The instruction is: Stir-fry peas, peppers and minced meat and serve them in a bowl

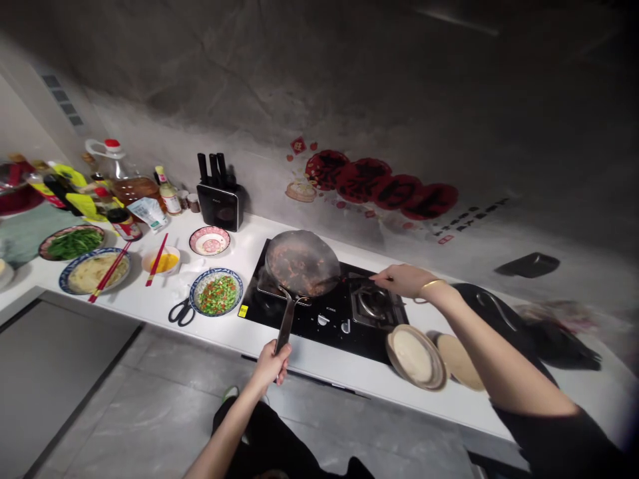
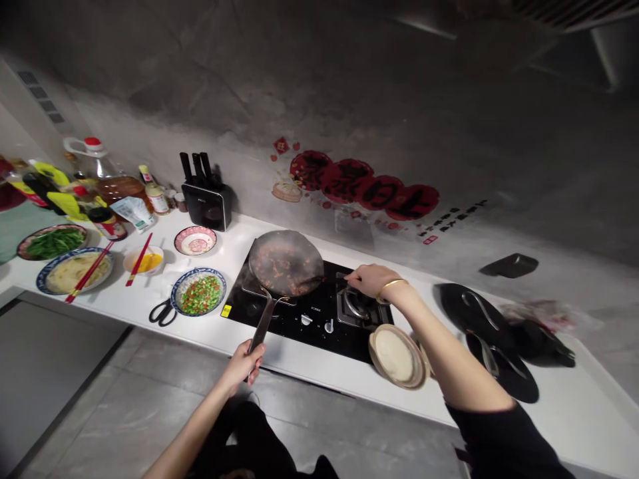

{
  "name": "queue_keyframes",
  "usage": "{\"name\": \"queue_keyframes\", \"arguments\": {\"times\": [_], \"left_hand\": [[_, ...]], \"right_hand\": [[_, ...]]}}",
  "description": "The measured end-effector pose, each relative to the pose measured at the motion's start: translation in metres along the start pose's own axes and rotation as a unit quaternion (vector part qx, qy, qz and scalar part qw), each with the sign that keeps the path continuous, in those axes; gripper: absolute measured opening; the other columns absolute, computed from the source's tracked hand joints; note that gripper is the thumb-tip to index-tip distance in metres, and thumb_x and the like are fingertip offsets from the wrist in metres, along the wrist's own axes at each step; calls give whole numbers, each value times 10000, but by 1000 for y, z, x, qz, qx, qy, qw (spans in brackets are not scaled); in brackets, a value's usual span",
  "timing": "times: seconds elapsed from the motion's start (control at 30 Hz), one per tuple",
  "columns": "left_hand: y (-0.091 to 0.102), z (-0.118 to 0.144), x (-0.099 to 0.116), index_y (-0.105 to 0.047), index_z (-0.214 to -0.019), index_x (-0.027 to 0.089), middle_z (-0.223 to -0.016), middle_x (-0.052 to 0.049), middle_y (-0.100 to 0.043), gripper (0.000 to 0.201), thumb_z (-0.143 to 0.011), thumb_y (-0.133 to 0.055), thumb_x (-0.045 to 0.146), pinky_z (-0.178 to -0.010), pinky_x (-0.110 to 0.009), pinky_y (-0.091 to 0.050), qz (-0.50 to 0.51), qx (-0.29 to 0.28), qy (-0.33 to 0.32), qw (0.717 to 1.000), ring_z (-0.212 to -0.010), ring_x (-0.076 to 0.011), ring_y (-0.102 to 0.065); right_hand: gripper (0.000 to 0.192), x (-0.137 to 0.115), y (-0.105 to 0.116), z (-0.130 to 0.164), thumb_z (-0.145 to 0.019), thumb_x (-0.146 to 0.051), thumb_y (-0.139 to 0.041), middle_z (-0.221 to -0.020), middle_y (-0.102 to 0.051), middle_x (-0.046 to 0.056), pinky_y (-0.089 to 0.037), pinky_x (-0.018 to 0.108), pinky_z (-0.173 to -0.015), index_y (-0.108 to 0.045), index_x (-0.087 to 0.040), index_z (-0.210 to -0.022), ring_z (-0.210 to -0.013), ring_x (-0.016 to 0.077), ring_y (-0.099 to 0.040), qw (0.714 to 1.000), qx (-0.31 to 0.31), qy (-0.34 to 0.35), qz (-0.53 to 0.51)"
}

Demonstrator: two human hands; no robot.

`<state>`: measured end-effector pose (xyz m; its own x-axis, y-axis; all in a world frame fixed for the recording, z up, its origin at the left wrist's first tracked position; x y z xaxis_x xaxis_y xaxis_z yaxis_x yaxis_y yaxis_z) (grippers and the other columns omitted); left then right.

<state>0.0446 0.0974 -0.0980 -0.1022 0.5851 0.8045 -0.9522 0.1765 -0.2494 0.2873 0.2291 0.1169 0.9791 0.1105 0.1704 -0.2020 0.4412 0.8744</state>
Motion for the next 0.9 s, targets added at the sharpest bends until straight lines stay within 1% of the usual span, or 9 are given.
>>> {"name": "queue_keyframes", "arguments": {"times": [0.1, 0.23, 0.33, 0.4, 0.5, 0.6, 0.7, 0.8, 0.9], "left_hand": [[1, 0, 0, -338, -717, 211, -486, 107, -410, 463, -650, -566, 608, -267, -161, -213, 1, 2, 0, 1000, -268, -31, -354], [1, -1, -2, -324, -710, 215, -479, 110, -411, 490, -627, -568, 631, -263, -163, -215, 2, 5, 3, 1000, -264, -32, -345], [1, -1, -1, -316, -704, 216, -477, 108, -415, 505, -618, -560, 650, -258, -169, -214, -7, 4, -2, 1000, -259, -34, -344], [1, -1, 0, -316, -703, 216, -480, 107, -416, 508, -619, -555, 657, -259, -170, -213, -8, 4, -5, 1000, -260, -36, -350], [1, -1, -1, -319, -704, 216, -484, 107, -415, 510, -615, -562, 655, -260, -167, -219, -2, 4, -2, 1000, -265, -34, -354], [0, -1, -1, -326, -709, 214, -484, 107, -417, 499, -621, -570, 640, -259, -166, -228, 6, 0, 0, 1000, -270, -34, -351], [0, -1, -1, -337, -711, 212, -482, 106, -414, 482, -632, -571, 626, -256, -165, -227, 10, -2, -5, 1000, -272, -35, -353], [-1, -1, -2, -343, -711, 210, -483, 104, -413, 481, -633, -571, 627, -256, -162, -218, 9, -2, -6, 1000, -274, -37, -362], [0, -1, -2, -339, -708, 211, -486, 106, -409, 486, -631, -566, 634, -260, -161, -216, 8, 4, -7, 1000, -271, -33, -355]], "right_hand": [[332, -6, -8, -3, -815, -322, -463, -1098, -655, 12, -440, 305, -828, -644, -309, -1092, -974, 217, -608, 1000, 8, -5, 5], [405, -44, -17, -38, -879, -306, -343, -1175, -610, 58, -419, 315, -885, -560, -235, -1214, -1047, 208, -575, 993, 97, -26, -62], [429, -75, -21, -64, -902, -283, -285, -1210, -586, 57, -411, 296, -898, -506, -226, -1266, -1073, 187, -561, 990, 115, -14, -84], [410, -88, -19, -69, -899, -293, -310, -1225, -577, 23, -403, 268, -906, -521, -262, -1250, -1081, 169, -555, 990, 110, 9, -88], [381, -83, -11, -54, -878, -314, -367, -1180, -608, 24, -406, 273, -900, -574, -275, -1196, -1059, 188, -569, 993, 91, 31, -72], [380, -53, -1, -22, -864, -302, -380, -1136, -633, 52, -422, 310, -874, -601, -253, -1169, -1028, 220, -585, 997, 67, 8, -23], [352, -38, -1, 1, -851, -283, -395, -1151, -627, 9, -424, 290, -869, -639, -286, -1105, -1026, 202, -586, 999, 33, 20, 1], [357, -53, -7, -5, -865, -316, -381, -1133, -638, 9, -431, 296, -854, -612, -314, -1138, -1013, 199, -593, 998, 41, 40, 4], [413, -71, -13, -32, -898, -334, -309, -1066, -664, 76, -453, 329, -792, -515, -292, -1254, -959, 224, -616, 996, 93, -6, 6]]}}
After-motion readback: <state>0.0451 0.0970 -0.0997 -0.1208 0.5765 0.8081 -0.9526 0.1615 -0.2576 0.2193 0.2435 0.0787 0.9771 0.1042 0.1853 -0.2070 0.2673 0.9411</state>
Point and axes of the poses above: each hand's wrist, its own z-axis away from the middle knuckle, its own y-axis out of the back of the hand, x = y × z, the point moved 9 cm from there along -z, towards the middle knuckle
